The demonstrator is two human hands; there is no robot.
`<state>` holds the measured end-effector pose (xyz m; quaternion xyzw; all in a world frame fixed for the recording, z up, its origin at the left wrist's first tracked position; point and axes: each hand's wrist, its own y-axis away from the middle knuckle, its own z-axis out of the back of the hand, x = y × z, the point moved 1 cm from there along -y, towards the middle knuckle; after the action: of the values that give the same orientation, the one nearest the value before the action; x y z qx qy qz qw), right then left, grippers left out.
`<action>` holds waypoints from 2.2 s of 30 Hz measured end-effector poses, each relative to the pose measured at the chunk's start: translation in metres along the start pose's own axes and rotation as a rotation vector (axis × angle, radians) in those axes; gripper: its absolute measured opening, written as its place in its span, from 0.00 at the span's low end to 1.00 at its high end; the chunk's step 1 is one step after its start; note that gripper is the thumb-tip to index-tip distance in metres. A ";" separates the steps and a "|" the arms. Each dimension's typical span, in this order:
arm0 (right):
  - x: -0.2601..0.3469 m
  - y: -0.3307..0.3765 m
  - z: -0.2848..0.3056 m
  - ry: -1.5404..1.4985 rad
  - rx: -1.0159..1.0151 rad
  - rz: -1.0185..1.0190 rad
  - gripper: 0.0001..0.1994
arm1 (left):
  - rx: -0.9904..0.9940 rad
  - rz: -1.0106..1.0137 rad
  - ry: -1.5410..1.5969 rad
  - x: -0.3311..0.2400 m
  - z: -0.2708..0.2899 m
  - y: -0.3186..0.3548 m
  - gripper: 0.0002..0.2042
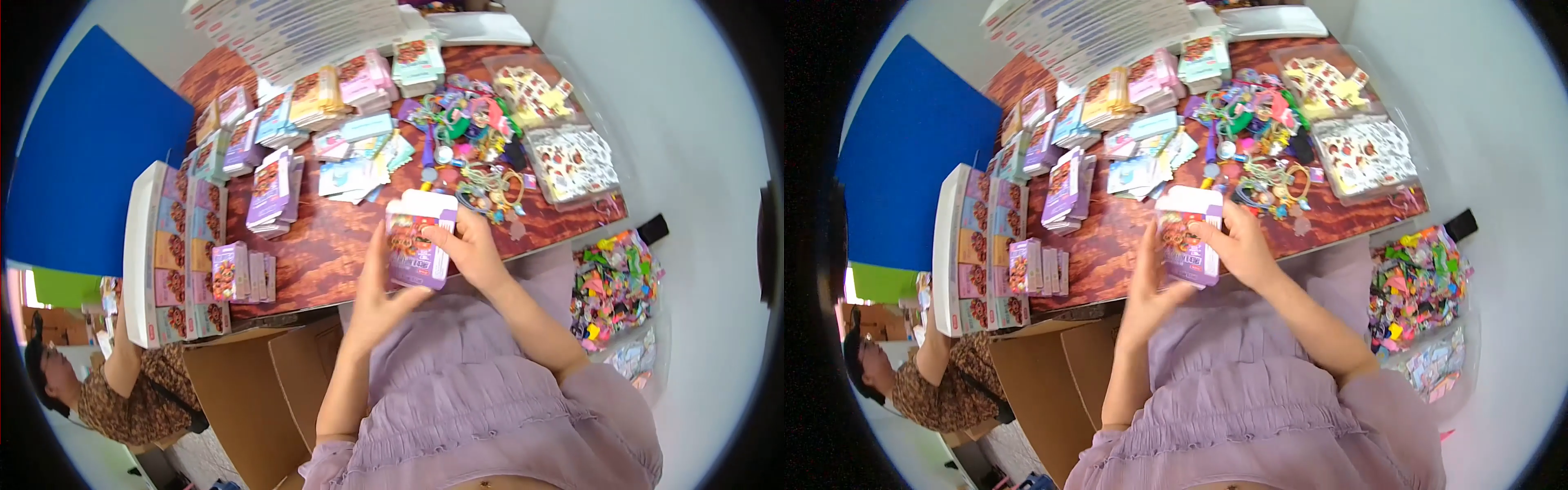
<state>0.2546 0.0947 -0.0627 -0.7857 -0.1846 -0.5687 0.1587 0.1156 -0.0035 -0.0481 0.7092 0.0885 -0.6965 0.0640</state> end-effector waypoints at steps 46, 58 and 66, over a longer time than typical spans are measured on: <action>0.000 0.027 0.032 0.006 -0.040 0.172 0.16 | -0.139 -0.060 0.122 0.012 -0.030 0.010 0.26; 0.015 0.027 0.030 0.230 0.077 0.066 0.16 | 0.022 0.018 -0.041 0.026 -0.006 0.013 0.24; 0.002 0.021 0.031 0.224 0.184 0.110 0.04 | 0.082 0.043 -0.171 0.019 -0.003 0.010 0.28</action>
<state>0.2908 0.0905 -0.0708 -0.7084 -0.1739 -0.6239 0.2805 0.1207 -0.0124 -0.0675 0.6509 0.0390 -0.7560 0.0573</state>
